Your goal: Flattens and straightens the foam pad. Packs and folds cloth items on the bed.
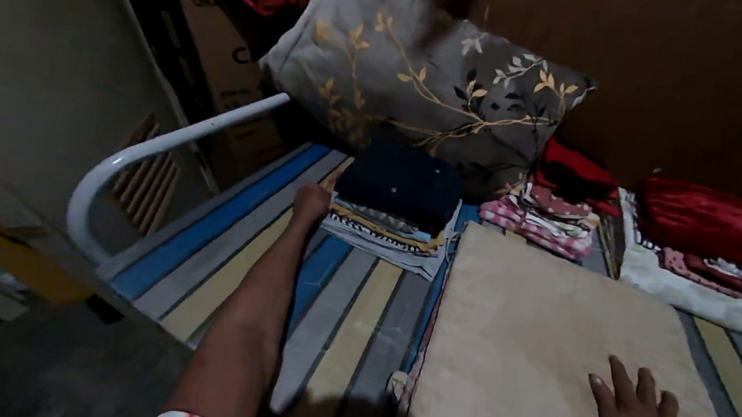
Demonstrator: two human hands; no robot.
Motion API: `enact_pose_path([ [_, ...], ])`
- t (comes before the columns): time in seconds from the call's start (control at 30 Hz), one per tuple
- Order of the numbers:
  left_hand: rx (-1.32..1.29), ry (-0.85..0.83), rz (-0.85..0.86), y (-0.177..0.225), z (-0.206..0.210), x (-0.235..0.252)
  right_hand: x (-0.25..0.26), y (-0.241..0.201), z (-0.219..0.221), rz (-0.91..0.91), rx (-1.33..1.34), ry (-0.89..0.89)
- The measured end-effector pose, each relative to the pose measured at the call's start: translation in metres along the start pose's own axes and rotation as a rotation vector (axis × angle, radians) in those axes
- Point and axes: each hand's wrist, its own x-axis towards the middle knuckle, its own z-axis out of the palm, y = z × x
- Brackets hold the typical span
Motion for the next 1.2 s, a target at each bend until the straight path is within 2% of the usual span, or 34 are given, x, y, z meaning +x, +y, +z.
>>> enact_pose_path([
  [0.13,0.23,-0.107,0.06,0.027,-0.002,0.004,-0.002,-0.001,-0.003,-0.015,0.0,0.007],
  [0.2,0.254,-0.131,0.088,0.028,-0.004,0.009,-0.003,-0.002,-0.004,-0.003,0.008,-0.003],
  [0.4,0.073,-0.022,0.191,0.009,0.014,0.031,-0.001,-0.001,-0.001,0.018,0.003,-0.001],
  [0.6,0.13,-0.015,0.091,0.022,0.012,0.022,0.0,-0.003,0.0,0.036,-0.009,0.015],
  [0.8,0.058,0.044,0.206,0.005,0.022,0.02,-0.001,-0.006,-0.003,0.019,-0.012,0.003],
  [0.93,0.058,0.066,0.237,0.009,0.022,0.023,-0.003,-0.005,-0.005,0.009,-0.018,-0.001],
  [1.2,-0.065,0.169,0.158,-0.006,0.01,0.043,-0.001,0.003,-0.002,-0.008,-0.055,0.016],
])
